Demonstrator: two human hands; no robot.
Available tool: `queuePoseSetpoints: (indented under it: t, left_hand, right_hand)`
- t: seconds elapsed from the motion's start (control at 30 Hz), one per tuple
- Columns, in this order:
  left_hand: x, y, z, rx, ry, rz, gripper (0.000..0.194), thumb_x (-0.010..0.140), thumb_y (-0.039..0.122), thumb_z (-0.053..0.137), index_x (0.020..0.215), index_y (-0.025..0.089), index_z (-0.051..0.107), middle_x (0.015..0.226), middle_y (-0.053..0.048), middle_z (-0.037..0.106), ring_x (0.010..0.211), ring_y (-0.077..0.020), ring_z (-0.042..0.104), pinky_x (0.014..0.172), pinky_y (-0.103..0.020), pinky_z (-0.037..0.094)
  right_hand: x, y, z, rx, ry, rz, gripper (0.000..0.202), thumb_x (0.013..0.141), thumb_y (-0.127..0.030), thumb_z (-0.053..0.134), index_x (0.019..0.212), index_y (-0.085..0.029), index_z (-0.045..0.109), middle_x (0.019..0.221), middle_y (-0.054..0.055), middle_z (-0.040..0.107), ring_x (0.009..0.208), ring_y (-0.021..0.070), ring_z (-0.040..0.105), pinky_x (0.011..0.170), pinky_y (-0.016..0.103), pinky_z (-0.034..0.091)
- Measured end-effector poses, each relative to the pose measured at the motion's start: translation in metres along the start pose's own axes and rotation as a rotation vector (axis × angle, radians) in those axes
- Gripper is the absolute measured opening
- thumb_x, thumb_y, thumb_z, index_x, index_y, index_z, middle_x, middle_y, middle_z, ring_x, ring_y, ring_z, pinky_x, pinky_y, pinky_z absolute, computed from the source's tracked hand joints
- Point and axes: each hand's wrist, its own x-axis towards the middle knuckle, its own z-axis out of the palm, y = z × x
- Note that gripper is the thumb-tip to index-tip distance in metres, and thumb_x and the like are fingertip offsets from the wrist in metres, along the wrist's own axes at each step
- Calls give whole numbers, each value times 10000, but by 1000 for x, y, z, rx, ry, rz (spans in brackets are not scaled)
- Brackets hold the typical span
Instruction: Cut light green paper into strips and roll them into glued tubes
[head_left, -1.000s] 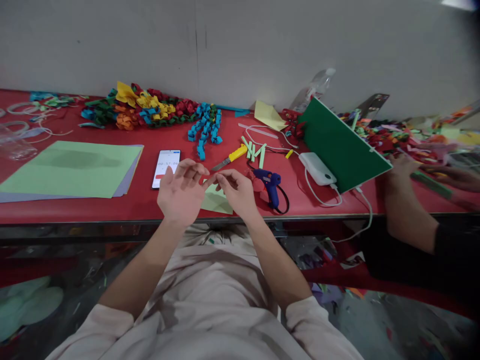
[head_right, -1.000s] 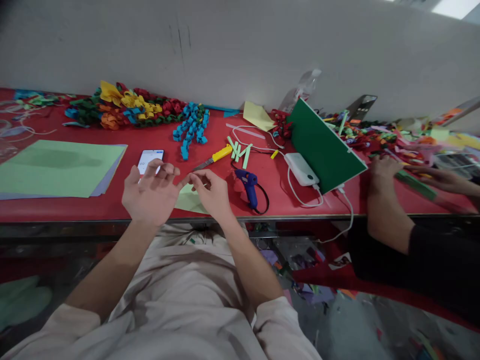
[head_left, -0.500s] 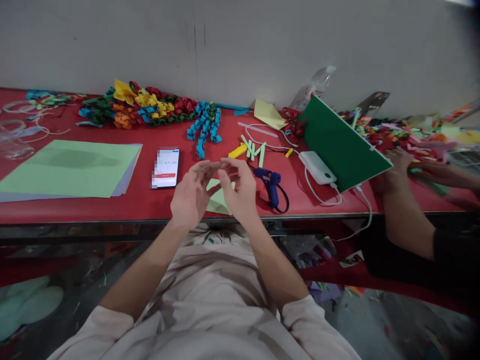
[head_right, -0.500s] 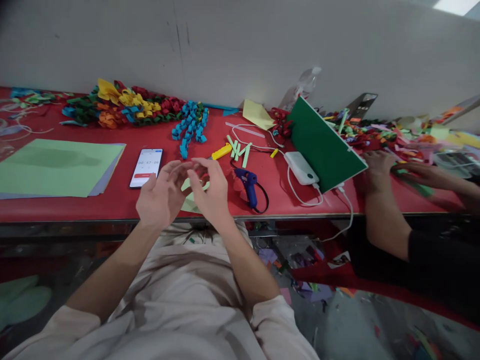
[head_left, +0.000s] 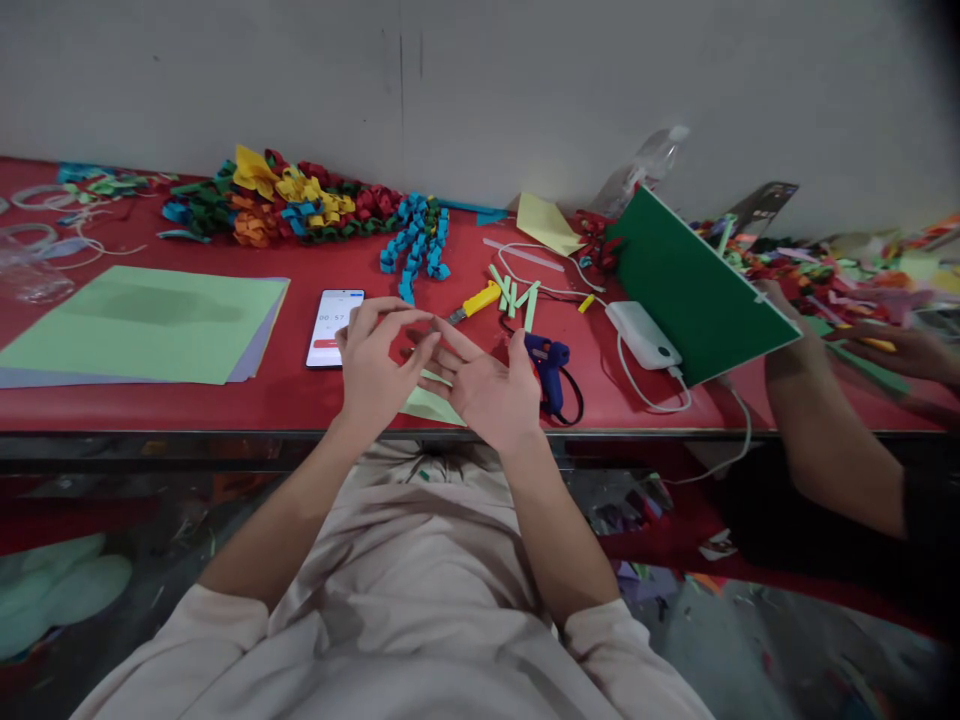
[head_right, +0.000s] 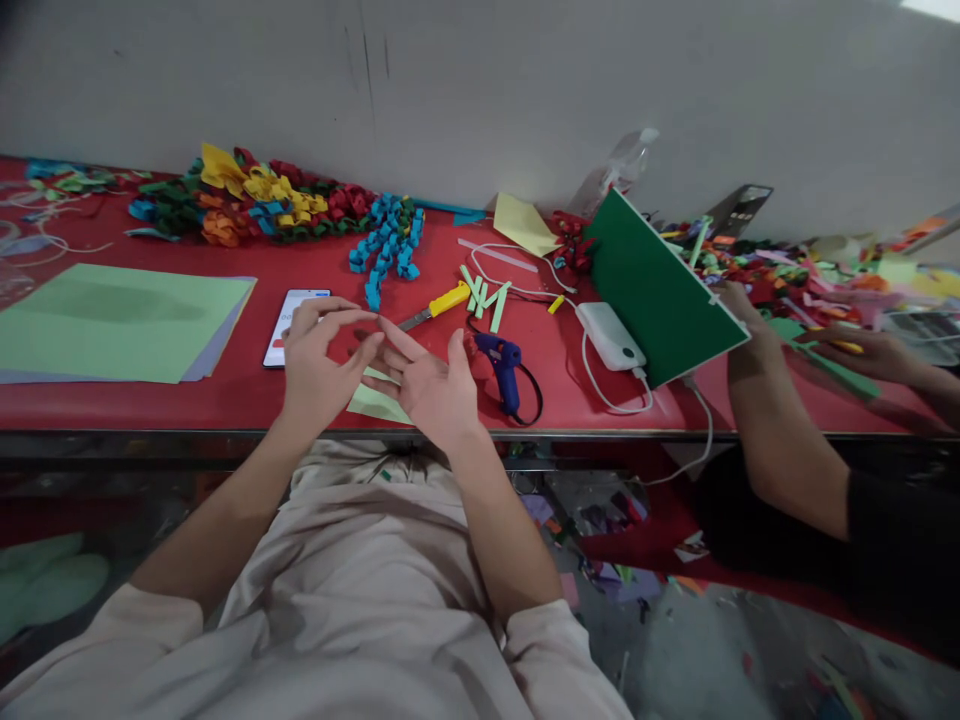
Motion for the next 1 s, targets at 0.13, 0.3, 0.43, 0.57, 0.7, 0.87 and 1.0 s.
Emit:
queuePoseSetpoints:
  t: [0.13, 0.3, 0.43, 0.57, 0.7, 0.87, 1.0]
  left_hand:
    - [6, -2, 1, -55, -50, -102, 183, 849, 396, 765, 925, 230, 775, 1099, -62, 700, 1107, -262, 629, 1018, -435, 454]
    - [8, -7, 6, -265, -133, -133, 134, 892, 332, 702, 836, 215, 739, 1099, -50, 699, 1076, -225, 648, 1002, -398, 472]
    - [7, -16, 0, -293, 124, -156, 146, 979, 299, 560, 959, 213, 676, 1082, -56, 671, 1075, -199, 633, 952, -344, 492]
    - [-2, -26, -8, -118, -115, 2, 314, 961, 124, 409, 1144, 213, 648, 1229, -87, 646, 1186, -220, 596, 1020, -386, 462]
    - [-17, -30, -3, 269, -433, 24, 293, 946, 239, 551, 1226, 216, 634, 1350, -110, 623, 1288, -324, 524, 1052, -528, 396]
    - [-24, -35, 7, 365, -497, -15, 184, 935, 294, 610, 1099, 218, 644, 1226, -106, 676, 1196, -333, 566, 1001, -560, 406]
    - [-21, -35, 6, 31, -379, -133, 291, 929, 444, 612, 1114, 222, 642, 1223, -133, 650, 1257, -364, 528, 1065, -608, 376]
  right_hand:
    - [2, 3, -2, -78, 15, 28, 972, 844, -888, 96, 1475, -285, 524, 1272, 101, 694, 1217, 281, 622, 961, 456, 538]
    - [1, 3, -2, -255, 42, -2, 972, 864, -869, 50, 1506, -285, 488, 1265, 108, 696, 1150, 270, 655, 902, 429, 554]
    - [-3, 2, -9, -426, 55, -118, 893, 929, -794, 33, 1435, -282, 561, 1336, 104, 669, 1130, 257, 668, 885, 412, 561]
    - [-4, 7, -28, -982, 300, -375, 486, 1014, -559, 381, 1123, -222, 714, 1120, 110, 728, 1037, 251, 660, 946, 413, 525]
    - [0, 13, -43, -1411, 426, -382, 352, 947, -407, 542, 1156, -176, 706, 1214, 164, 679, 1218, 330, 549, 1120, 549, 386]
    - [-14, 2, -19, -711, 164, -316, 714, 943, -743, 294, 1450, -291, 514, 1513, 115, 517, 1398, 304, 474, 1128, 539, 403]
    - [-35, -11, 5, -164, -68, -198, 881, 822, -915, 122, 1556, -459, 294, 1602, 17, 421, 1493, 320, 363, 1102, 615, 390]
